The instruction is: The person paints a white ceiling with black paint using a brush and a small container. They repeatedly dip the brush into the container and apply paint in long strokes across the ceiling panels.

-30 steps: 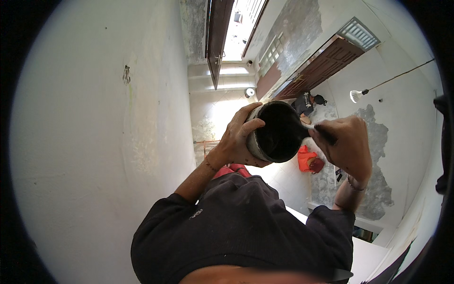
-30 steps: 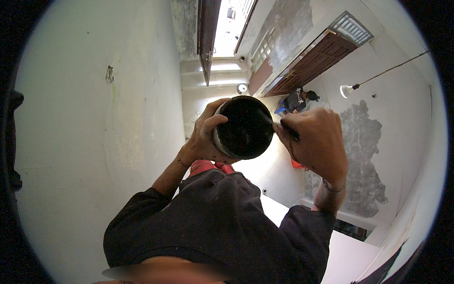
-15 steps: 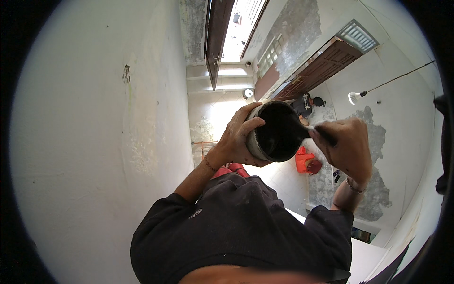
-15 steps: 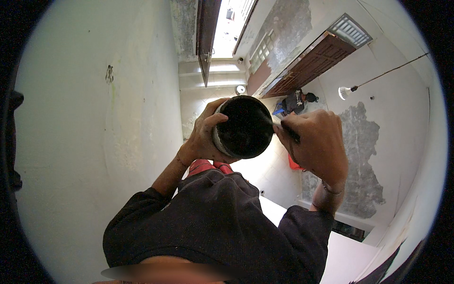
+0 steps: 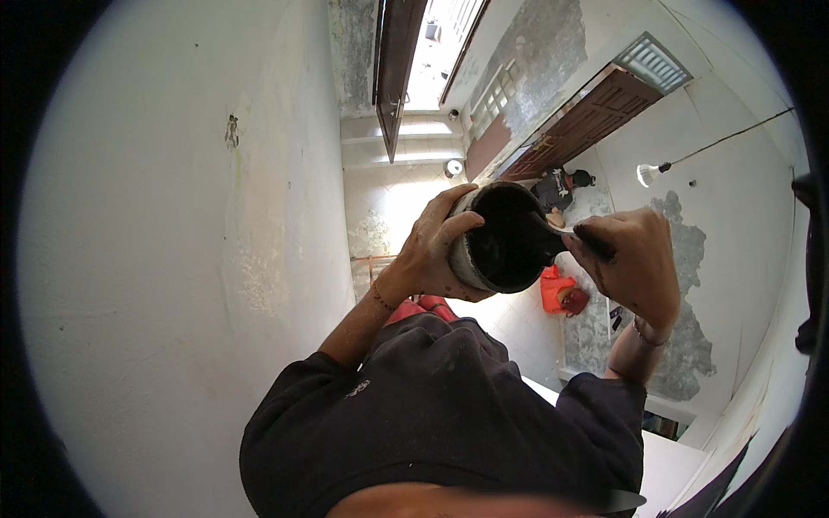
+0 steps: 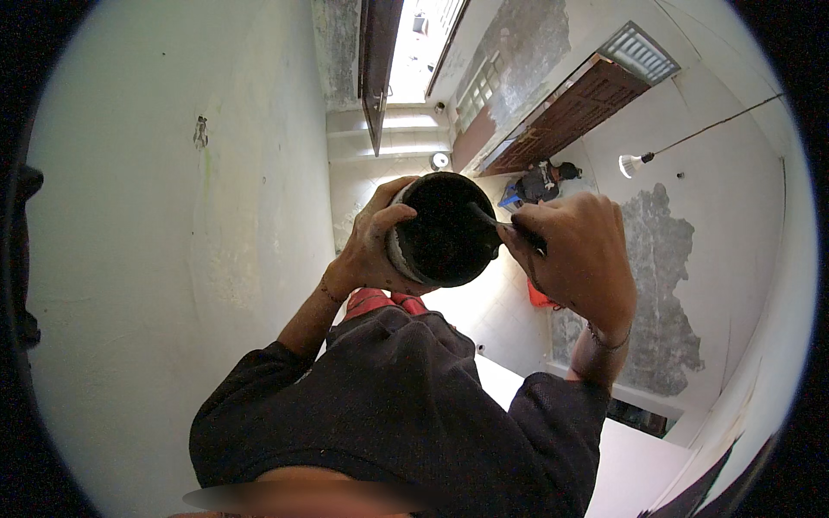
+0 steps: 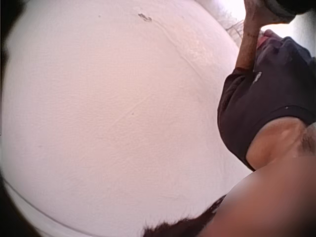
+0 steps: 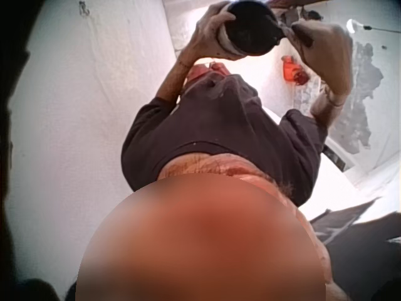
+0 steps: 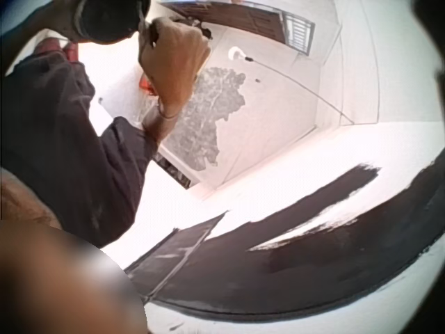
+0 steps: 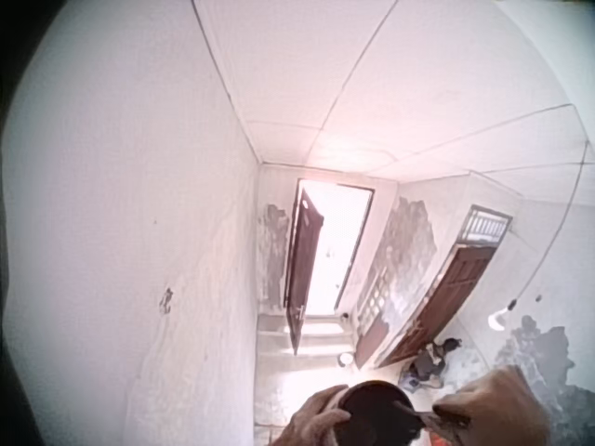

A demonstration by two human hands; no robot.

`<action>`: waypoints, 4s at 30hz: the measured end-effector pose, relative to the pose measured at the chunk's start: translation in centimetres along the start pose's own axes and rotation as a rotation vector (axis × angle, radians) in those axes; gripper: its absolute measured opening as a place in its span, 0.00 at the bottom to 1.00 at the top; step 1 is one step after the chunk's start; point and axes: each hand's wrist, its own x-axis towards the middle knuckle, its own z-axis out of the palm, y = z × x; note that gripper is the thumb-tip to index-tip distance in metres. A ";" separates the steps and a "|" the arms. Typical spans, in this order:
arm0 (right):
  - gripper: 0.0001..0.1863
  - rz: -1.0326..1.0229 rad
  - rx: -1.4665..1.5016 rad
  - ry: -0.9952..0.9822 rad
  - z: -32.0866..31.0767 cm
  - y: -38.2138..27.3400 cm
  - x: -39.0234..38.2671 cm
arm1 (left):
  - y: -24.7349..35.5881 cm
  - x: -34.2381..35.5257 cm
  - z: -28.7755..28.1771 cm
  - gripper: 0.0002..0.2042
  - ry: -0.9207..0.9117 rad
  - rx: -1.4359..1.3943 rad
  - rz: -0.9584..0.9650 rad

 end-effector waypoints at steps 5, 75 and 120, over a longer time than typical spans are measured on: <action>0.13 0.018 0.100 0.021 -0.7 0.7 -0.8 | 0.1 0.2 0.3 0.54 0.021 -0.021 -0.009; 0.26 0.163 -0.207 1.986 -9.9 12.8 -3.0 | -3.3 2.0 0.9 0.64 -0.220 -0.149 -0.028; 0.08 -0.082 -0.633 2.118 -17.1 19.0 6.0 | -1.3 1.6 0.0 0.61 -0.121 -0.177 -0.008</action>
